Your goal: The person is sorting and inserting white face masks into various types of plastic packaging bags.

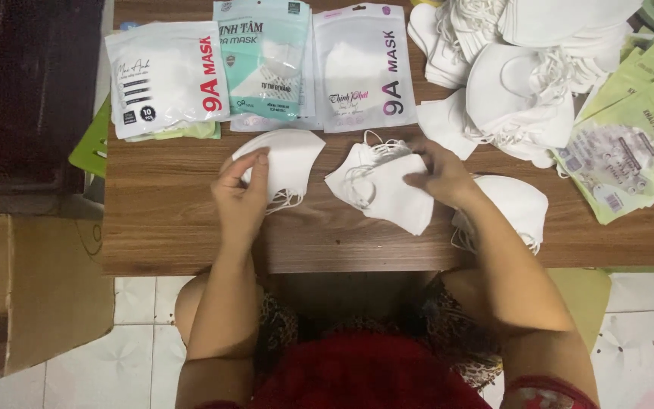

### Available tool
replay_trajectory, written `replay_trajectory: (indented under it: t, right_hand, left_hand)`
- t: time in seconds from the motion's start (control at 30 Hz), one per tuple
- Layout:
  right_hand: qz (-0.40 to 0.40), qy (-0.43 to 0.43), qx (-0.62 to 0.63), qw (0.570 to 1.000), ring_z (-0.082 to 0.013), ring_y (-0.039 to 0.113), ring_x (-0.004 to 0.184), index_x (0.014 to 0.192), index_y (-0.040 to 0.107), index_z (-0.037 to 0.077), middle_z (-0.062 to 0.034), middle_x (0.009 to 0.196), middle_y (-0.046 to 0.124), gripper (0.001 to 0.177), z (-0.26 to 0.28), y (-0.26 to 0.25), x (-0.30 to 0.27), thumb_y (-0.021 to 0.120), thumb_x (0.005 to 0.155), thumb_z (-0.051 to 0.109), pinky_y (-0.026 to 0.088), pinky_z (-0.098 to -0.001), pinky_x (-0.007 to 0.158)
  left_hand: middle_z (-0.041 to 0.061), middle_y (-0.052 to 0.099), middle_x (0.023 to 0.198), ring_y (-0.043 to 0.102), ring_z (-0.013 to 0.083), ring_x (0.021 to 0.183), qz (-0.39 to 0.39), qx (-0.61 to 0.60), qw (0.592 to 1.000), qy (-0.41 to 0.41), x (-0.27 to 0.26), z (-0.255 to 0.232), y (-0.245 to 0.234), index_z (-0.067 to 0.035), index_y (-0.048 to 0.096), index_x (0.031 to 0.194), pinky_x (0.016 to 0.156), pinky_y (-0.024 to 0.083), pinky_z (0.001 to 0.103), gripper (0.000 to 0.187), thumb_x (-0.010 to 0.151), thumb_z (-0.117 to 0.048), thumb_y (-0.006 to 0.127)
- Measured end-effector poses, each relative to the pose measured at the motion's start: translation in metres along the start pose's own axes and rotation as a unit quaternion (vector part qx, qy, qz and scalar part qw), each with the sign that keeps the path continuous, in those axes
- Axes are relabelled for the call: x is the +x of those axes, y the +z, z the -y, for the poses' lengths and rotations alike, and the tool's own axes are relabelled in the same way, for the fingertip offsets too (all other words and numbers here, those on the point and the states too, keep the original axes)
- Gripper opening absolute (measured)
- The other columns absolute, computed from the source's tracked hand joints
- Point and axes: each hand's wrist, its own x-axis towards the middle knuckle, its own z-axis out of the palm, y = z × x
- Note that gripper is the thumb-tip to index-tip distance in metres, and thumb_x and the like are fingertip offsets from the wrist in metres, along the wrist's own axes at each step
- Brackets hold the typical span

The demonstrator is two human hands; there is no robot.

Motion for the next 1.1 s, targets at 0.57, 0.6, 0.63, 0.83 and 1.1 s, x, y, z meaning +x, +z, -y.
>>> replay_trajectory:
  t: [0.57, 0.6, 0.63, 0.83, 1.1]
  right_hand:
    - [0.282, -0.213, -0.702, 0.619, -0.0281, 0.037, 0.145, 0.123, 0.072, 0.018, 0.0007, 0.140, 0.062, 0.035, 0.114, 0.109, 0.010, 0.069, 0.089, 0.010, 0.003, -0.0639, 0.125]
    - [0.273, -0.193, -0.684, 0.648, -0.0266, 0.042, 0.142, 0.121, 0.073, 0.021, 0.0027, 0.140, 0.062, 0.031, 0.110, 0.105, 0.015, 0.066, 0.092, 0.013, 0.010, -0.0620, 0.126]
    - [0.272, -0.193, -0.685, 0.647, -0.0266, 0.042, 0.142, 0.121, 0.073, 0.021, 0.0027, 0.140, 0.062, 0.031, 0.105, 0.096, 0.018, 0.066, 0.092, 0.013, 0.010, -0.0620, 0.126]
    - [0.131, -0.027, -0.551, 0.824, -0.0405, 0.075, 0.101, 0.097, 0.082, 0.006, -0.0206, 0.097, 0.079, 0.020, 0.069, 0.042, 0.039, 0.065, 0.087, 0.013, 0.056, -0.0569, 0.085]
    - [-0.051, 0.059, -0.457, 0.886, -0.0395, 0.073, 0.101, 0.126, 0.072, 0.009, -0.0189, 0.105, 0.075, 0.045, -0.053, -0.015, 0.047, 0.069, 0.087, 0.030, 0.060, -0.0550, 0.078]
  left_hand:
    - [0.015, 0.076, 0.099, 0.070, 0.0308, 0.103, -0.042, -0.006, 0.998, 0.040, 0.008, -0.006, -0.019, -0.006, 0.079, 0.104, 0.095, 0.049, 0.042, 0.009, 0.099, -0.008, 0.072]
    - [0.015, 0.076, 0.099, 0.070, 0.0311, 0.104, -0.041, -0.008, 0.998, 0.038, 0.007, -0.005, -0.019, -0.007, 0.079, 0.104, 0.096, 0.049, 0.043, 0.009, 0.099, -0.008, 0.071]
    - [0.015, 0.076, 0.099, 0.070, 0.0311, 0.104, -0.042, -0.009, 0.998, 0.039, 0.007, -0.006, -0.019, -0.007, 0.079, 0.104, 0.096, 0.049, 0.043, 0.009, 0.099, -0.008, 0.071]
    - [0.015, 0.076, 0.099, 0.071, 0.0302, 0.103, -0.031, -0.016, 0.998, 0.049, 0.004, -0.006, -0.011, -0.006, 0.080, 0.103, 0.095, 0.049, 0.040, 0.009, 0.098, -0.007, 0.072]
    - [0.011, 0.079, 0.097, 0.072, 0.0245, 0.100, 0.074, -0.051, 0.996, -0.026, -0.014, 0.009, 0.016, -0.009, 0.081, 0.098, 0.095, 0.050, 0.038, 0.008, 0.096, -0.011, 0.074]
